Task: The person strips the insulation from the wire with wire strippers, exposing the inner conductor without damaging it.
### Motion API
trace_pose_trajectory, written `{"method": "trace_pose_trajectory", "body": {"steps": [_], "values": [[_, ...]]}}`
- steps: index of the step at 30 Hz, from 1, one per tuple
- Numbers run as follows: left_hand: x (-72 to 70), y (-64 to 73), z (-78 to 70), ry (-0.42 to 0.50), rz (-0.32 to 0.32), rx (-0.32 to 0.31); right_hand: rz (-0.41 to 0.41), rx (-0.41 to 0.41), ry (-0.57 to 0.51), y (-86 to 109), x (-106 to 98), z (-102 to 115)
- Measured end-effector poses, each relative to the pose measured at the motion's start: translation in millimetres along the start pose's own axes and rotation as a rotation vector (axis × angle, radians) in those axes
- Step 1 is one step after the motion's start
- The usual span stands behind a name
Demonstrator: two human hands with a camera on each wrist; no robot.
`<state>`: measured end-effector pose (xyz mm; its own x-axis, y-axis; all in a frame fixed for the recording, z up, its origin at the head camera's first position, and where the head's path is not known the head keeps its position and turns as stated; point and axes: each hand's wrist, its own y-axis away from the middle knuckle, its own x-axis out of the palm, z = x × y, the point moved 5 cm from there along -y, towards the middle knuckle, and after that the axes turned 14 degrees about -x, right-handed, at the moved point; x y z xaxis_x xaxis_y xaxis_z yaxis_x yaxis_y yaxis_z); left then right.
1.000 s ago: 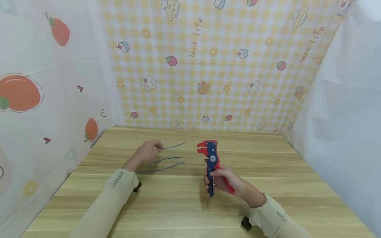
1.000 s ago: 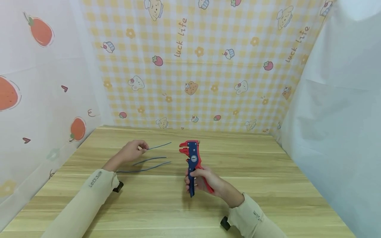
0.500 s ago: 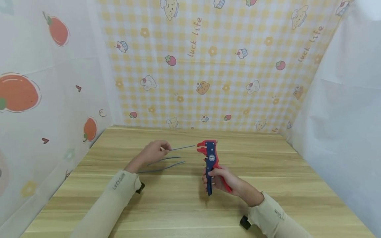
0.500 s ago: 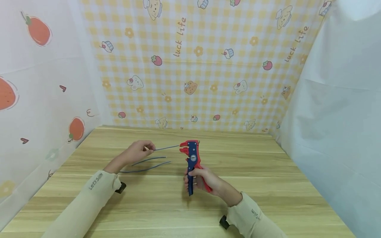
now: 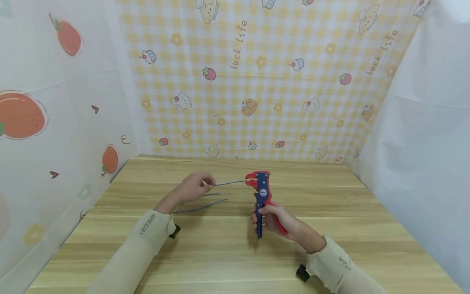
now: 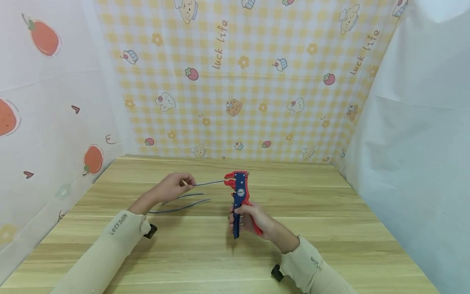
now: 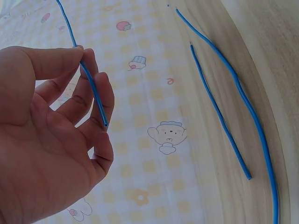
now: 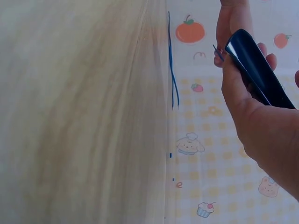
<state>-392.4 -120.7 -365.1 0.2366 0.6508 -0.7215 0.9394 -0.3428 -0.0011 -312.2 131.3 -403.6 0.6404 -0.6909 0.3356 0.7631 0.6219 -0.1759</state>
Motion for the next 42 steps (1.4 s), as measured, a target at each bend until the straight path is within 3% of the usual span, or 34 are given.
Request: {"method": "trace_pose_trajectory", "body": {"steps": [15,42], "values": [[0.6,1.7,-7.6,0.06,0.029,0.049,0.006,-0.007,0.021,1.2,-0.5,2.6],[-2.4,1.9,-11.6,0.033,-0.021,0.082,0.035,-0.022,0.04,1.1,0.6,3.7]]}}
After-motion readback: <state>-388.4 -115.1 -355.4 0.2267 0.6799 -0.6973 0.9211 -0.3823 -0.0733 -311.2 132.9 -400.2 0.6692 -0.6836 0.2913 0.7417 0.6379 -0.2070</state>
